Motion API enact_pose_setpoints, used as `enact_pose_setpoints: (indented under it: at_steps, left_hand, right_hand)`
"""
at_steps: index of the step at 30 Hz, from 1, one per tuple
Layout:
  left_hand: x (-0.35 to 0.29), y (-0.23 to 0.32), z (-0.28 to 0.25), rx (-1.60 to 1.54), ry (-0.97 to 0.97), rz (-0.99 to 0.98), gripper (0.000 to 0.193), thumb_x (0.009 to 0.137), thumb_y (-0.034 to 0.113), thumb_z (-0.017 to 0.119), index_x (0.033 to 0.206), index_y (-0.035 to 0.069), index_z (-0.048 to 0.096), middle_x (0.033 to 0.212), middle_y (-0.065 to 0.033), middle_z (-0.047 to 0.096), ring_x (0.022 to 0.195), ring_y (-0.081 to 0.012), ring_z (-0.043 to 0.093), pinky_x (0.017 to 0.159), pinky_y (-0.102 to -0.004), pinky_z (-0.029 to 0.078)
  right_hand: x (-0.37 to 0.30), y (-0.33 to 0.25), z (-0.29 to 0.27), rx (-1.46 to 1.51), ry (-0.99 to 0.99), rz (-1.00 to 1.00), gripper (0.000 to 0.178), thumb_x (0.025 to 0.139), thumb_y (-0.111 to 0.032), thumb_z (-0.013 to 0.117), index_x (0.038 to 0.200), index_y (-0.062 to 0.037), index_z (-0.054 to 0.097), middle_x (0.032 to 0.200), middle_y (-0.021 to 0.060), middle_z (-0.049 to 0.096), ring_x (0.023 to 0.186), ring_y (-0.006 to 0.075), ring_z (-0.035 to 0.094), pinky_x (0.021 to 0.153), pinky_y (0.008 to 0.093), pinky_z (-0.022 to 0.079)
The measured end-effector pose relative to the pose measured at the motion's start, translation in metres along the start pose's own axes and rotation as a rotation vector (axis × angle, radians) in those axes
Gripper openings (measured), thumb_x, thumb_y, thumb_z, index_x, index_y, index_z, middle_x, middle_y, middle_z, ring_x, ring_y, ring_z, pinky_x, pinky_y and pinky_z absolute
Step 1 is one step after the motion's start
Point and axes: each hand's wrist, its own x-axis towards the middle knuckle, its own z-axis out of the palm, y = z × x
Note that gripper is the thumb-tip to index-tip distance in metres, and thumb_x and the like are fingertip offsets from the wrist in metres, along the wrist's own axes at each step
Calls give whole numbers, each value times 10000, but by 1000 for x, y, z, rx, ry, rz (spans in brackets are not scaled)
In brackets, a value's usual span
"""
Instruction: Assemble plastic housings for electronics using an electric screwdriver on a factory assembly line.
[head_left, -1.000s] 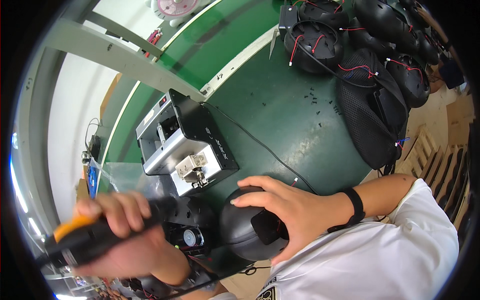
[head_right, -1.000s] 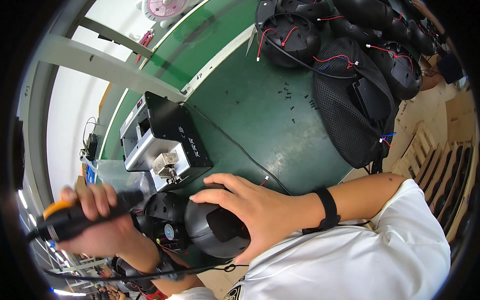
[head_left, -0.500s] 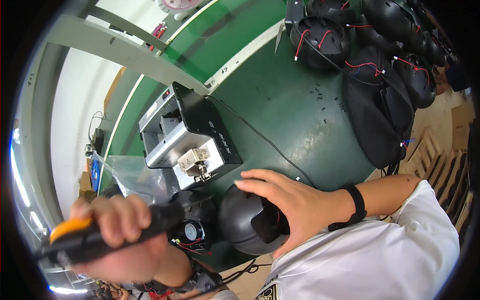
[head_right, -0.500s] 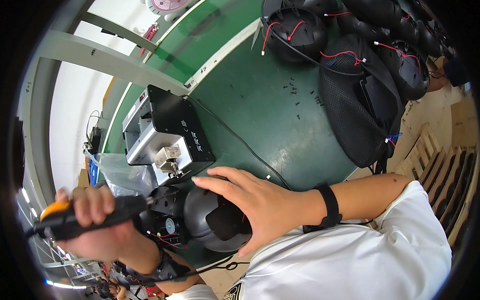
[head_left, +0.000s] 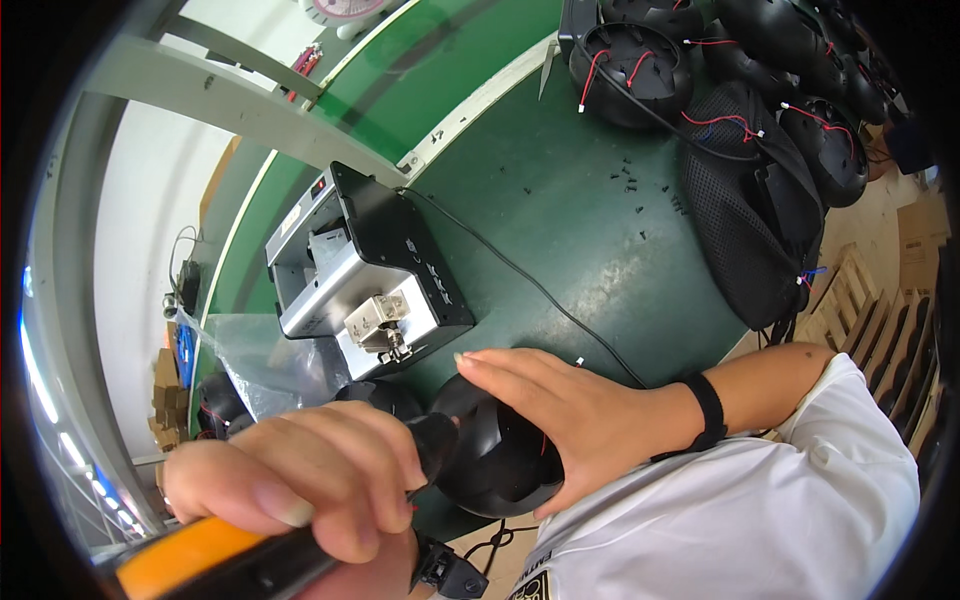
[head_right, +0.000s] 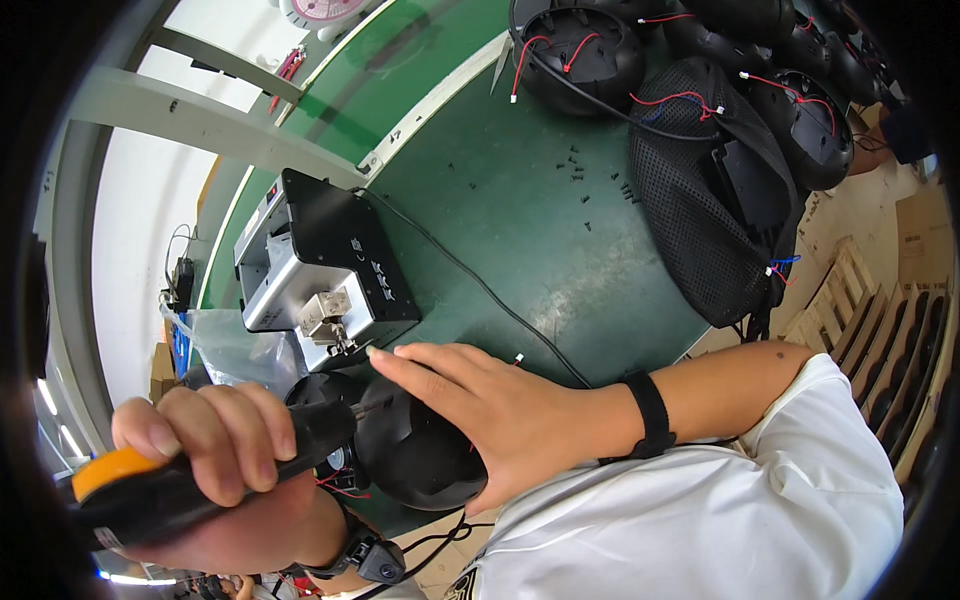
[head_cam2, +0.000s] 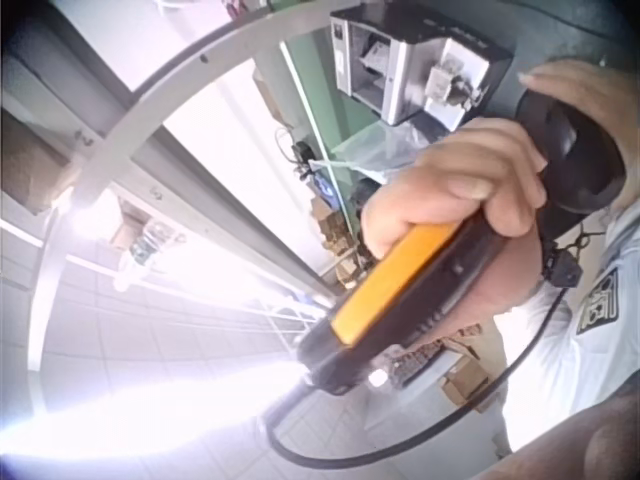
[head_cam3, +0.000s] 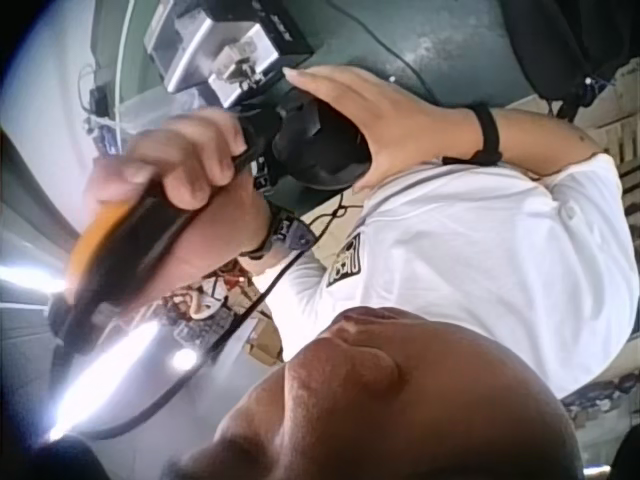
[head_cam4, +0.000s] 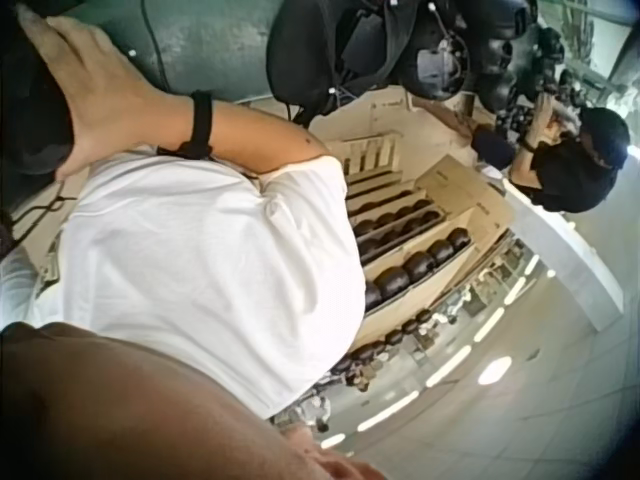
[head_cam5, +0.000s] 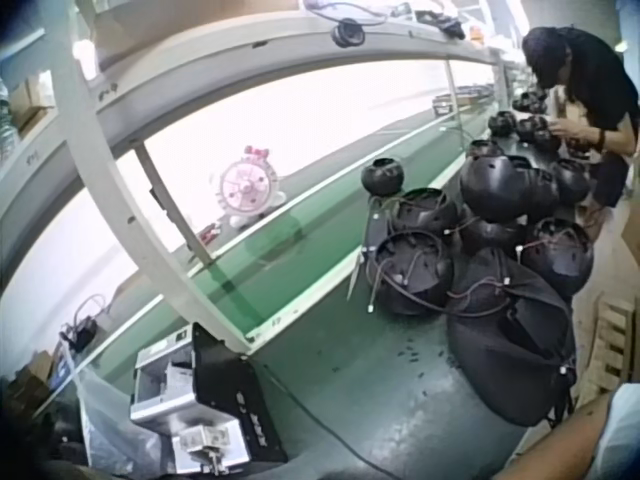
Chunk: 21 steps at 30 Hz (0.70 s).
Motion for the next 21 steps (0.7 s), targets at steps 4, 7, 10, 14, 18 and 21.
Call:
enact_pose_setpoints:
  at_steps: [4, 7, 10, 14, 18, 21]
  left_hand:
    - [-11, -35, -9, -148, -81, 178, 509, 931, 605, 588, 966, 115, 454, 631, 14, 518, 497, -125, 512, 486, -285, 421]
    - [-23, -35, -1, -178, 26, 170, 369, 878, 402, 621, 1080, 113, 510, 673, -15, 550, 548, -179, 542, 504, -329, 446]
    - [-23, -39, -3, -159, -29, 166, 351, 870, 379, 618, 1070, 111, 511, 682, -11, 551, 560, -178, 548, 522, -332, 454]
    - [-21, -28, -9, -23, -18, 221, 401, 968, 485, 610, 903, 120, 456, 614, 25, 562, 454, -118, 540, 461, -269, 474]
    - [-19, -36, -5, -180, 60, 169, 571, 960, 642, 493, 1009, 74, 520, 644, -33, 569, 513, -216, 537, 538, -411, 461]
    - [-16, -29, -8, -134, 96, -22, 573, 955, 579, 549, 1058, 17, 582, 689, -80, 606, 548, -238, 553, 577, -401, 477]
  right_hand:
    - [-1, -2, -3, 4, 17, 92, 1334, 507, -250, 955, 1575, -84, 174, 1466, 269, 312, 1336, 455, 386, 1098, 478, 381]
    - [-3, 3, -5, 10, 20, 132, 1321, 504, -241, 963, 1577, -141, 198, 1468, 268, 299, 1333, 464, 388, 1089, 484, 395]
    - [-2, 4, -8, 36, -1, 103, 1280, 517, -268, 961, 1568, -178, 235, 1472, 263, 289, 1330, 476, 385, 1088, 492, 396]
    - [8, -7, -7, 39, -92, 132, 1260, 536, -353, 951, 1556, -133, 245, 1486, 260, 280, 1338, 467, 381, 1096, 495, 385]
    - [5, -4, -7, -64, -58, 195, 1352, 500, -442, 961, 1544, -40, 202, 1498, 265, 284, 1382, 438, 350, 1116, 484, 371]
    - [6, 5, -4, -46, -112, 240, 1431, 483, -499, 970, 1545, -1, 151, 1509, 284, 290, 1400, 455, 323, 1142, 491, 327]
